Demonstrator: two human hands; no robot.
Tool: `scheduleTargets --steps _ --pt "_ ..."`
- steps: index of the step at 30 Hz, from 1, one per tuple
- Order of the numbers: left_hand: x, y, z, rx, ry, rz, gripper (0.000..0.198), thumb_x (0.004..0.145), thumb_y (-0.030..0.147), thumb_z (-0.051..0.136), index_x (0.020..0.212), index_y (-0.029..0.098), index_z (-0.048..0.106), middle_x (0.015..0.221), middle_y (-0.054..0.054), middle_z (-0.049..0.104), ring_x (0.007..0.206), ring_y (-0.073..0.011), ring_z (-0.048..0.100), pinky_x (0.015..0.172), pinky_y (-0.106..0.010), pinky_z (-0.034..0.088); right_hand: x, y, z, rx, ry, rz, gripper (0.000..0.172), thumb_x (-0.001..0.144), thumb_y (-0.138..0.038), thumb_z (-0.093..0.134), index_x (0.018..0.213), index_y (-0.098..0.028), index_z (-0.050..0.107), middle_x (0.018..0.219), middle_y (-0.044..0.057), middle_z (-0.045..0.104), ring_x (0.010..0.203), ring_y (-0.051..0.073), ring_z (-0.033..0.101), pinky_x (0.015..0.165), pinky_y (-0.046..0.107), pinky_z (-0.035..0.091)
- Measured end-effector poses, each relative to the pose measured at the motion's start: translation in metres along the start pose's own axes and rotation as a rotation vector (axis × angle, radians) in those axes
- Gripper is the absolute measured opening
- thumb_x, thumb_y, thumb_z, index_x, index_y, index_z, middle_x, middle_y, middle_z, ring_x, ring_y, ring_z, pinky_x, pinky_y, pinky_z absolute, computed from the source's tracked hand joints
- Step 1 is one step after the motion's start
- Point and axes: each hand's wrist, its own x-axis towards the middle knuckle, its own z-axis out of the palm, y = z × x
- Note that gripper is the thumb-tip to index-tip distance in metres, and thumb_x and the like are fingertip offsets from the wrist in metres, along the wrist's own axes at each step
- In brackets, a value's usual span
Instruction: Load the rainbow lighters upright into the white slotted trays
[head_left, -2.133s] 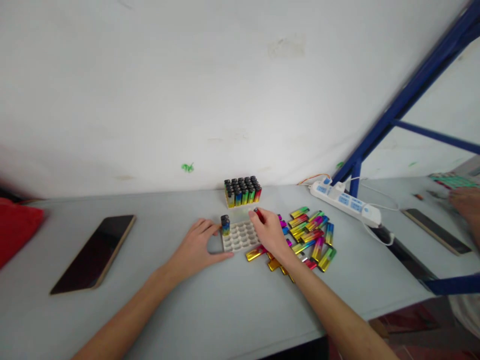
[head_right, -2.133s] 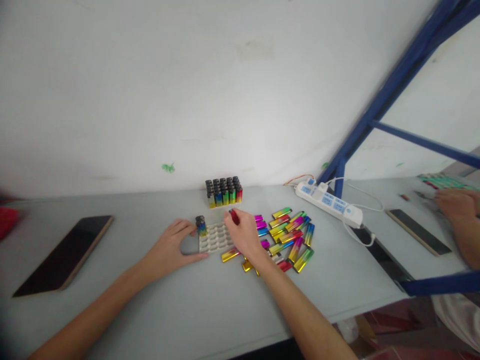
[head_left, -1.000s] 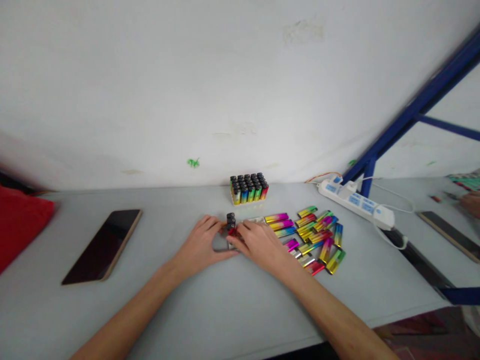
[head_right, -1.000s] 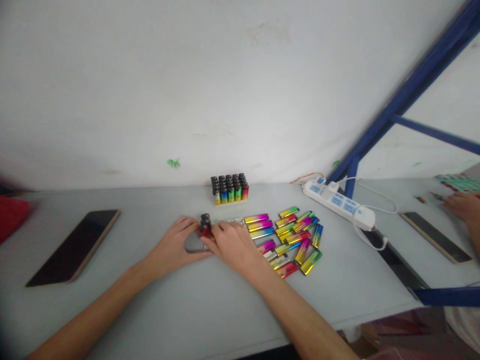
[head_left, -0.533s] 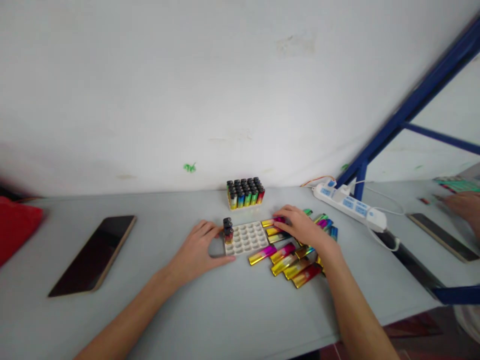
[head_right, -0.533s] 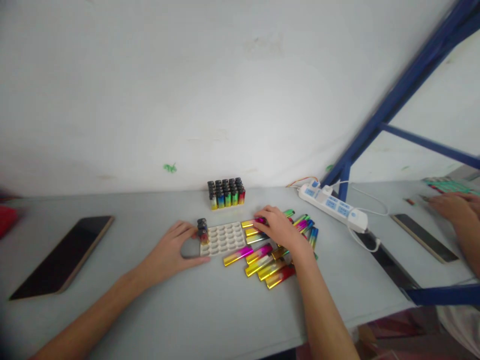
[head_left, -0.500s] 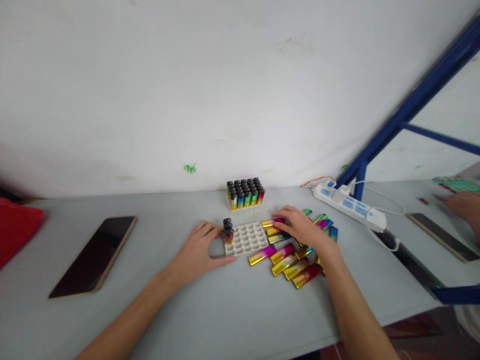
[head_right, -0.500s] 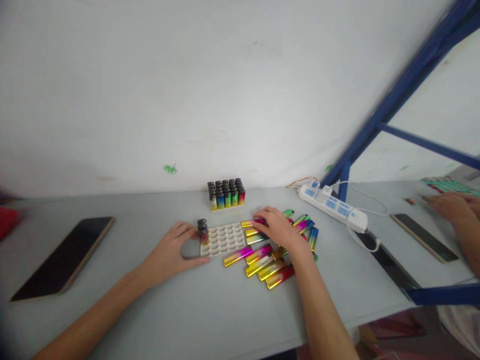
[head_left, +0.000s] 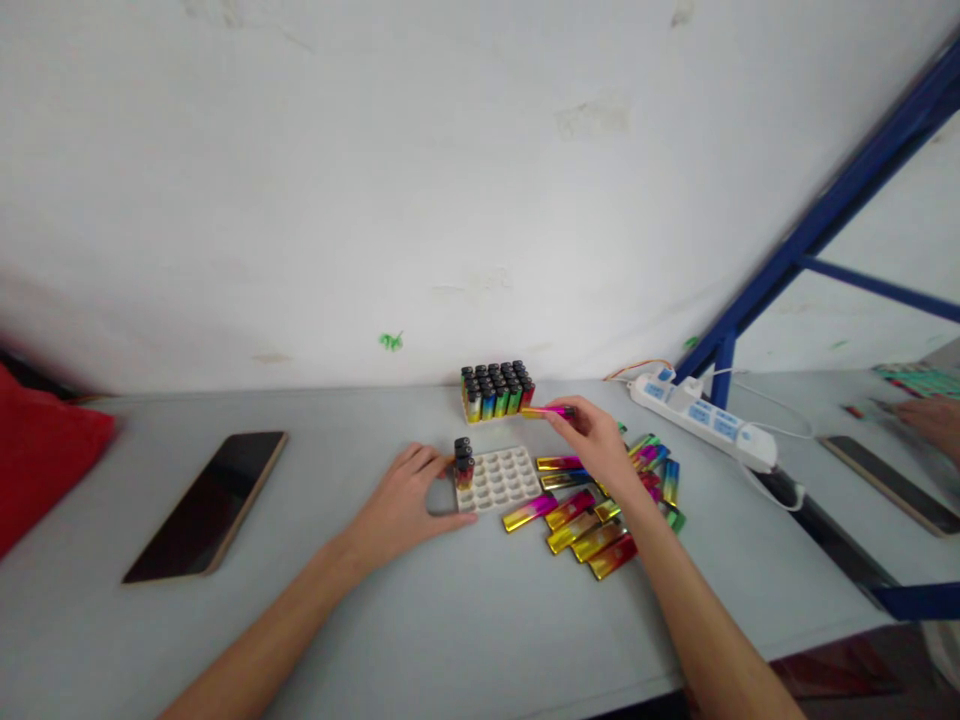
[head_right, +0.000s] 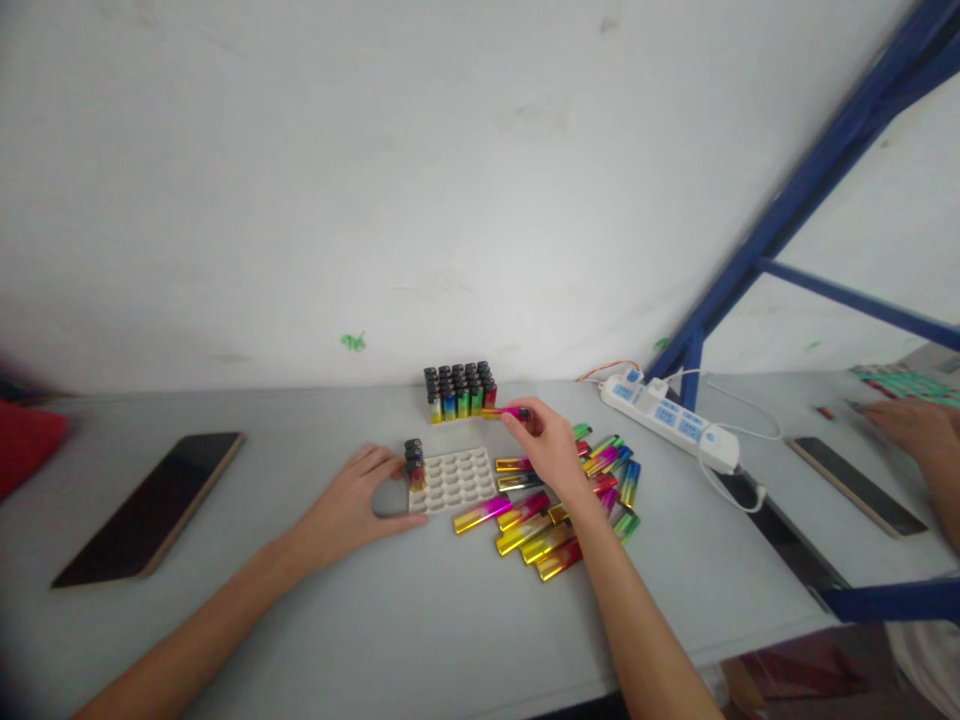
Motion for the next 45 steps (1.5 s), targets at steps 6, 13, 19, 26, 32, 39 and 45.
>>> scheduleTargets --steps 6,13,19,26,32,39,45 --pt "-0.001 -0.001 0.003 0.021 -0.013 -0.003 0.062 0.082 0.074 0.084 0.109 0.019 0.073 0.106 -0.009 0.072 0.103 -0.0322 0.067 0.096 -0.049 0.057 -0.007 -0.011 0.033 0.445 -0.032 0.183 0.055 0.095 -0.078 0.064 0.086 -0.024 0.061 0.077 -0.001 0.059 0.071 0.018 0.055 0.066 0.030 0.049" --pt "-0.001 -0.001 0.004 0.042 -0.014 0.005 0.063 0.081 0.072 0.086 0.112 0.019 0.072 0.106 -0.009 0.072 0.103 -0.0318 0.067 0.096 -0.049 0.057 -0.017 -0.033 0.053 0.682 -0.230 0.267 0.057 0.090 -0.083 0.065 0.100 -0.028 0.056 0.066 -0.009 0.041 0.054 0.013 0.038 0.053 0.026 0.039" --pt "-0.002 -0.002 0.005 0.032 -0.001 0.010 0.058 0.082 0.070 0.087 0.109 0.021 0.071 0.106 -0.008 0.072 0.103 -0.0315 0.067 0.097 -0.048 0.056 -0.022 -0.032 0.057 0.073 -0.030 0.095 0.059 0.098 -0.070 0.057 0.063 -0.025 0.042 0.061 -0.004 0.041 0.063 0.015 0.037 0.060 0.030 0.028" --pt "-0.002 -0.004 0.007 0.034 0.012 0.006 0.059 0.081 0.069 0.088 0.110 0.021 0.071 0.107 -0.007 0.073 0.104 -0.0316 0.067 0.097 -0.046 0.056 -0.022 -0.036 0.059 -0.133 -0.009 0.111 0.038 0.092 -0.040 0.052 0.059 -0.025 0.041 0.055 -0.003 0.043 0.058 0.014 0.041 0.060 0.031 0.024" --pt "-0.002 -0.003 0.006 0.023 -0.001 0.008 0.059 0.080 0.072 0.087 0.108 0.022 0.071 0.105 -0.007 0.072 0.103 -0.0315 0.066 0.095 -0.046 0.055 -0.023 -0.033 0.061 -0.156 -0.037 0.069 0.038 0.096 -0.044 0.048 0.064 -0.025 0.043 0.058 -0.003 0.046 0.060 0.015 0.043 0.061 0.030 0.027" --pt "0.000 0.004 0.000 0.009 -0.045 -0.029 0.056 0.080 0.069 0.089 0.101 0.022 0.069 0.105 -0.007 0.072 0.105 -0.0320 0.066 0.096 -0.047 0.054 -0.028 -0.038 0.059 -0.089 -0.152 -0.094 0.034 0.112 -0.050 0.044 0.090 -0.026 0.053 0.074 -0.001 0.061 0.069 0.020 0.057 0.068 0.031 0.041" --pt "0.000 0.004 0.002 0.002 -0.040 -0.036 0.056 0.078 0.067 0.091 0.099 0.022 0.066 0.103 -0.007 0.071 0.104 -0.0319 0.065 0.096 -0.047 0.054 -0.033 -0.041 0.056 -0.251 -0.199 -0.341 0.038 0.116 -0.048 0.046 0.087 -0.025 0.055 0.093 0.007 0.068 0.088 0.024 0.064 0.081 0.035 0.049"
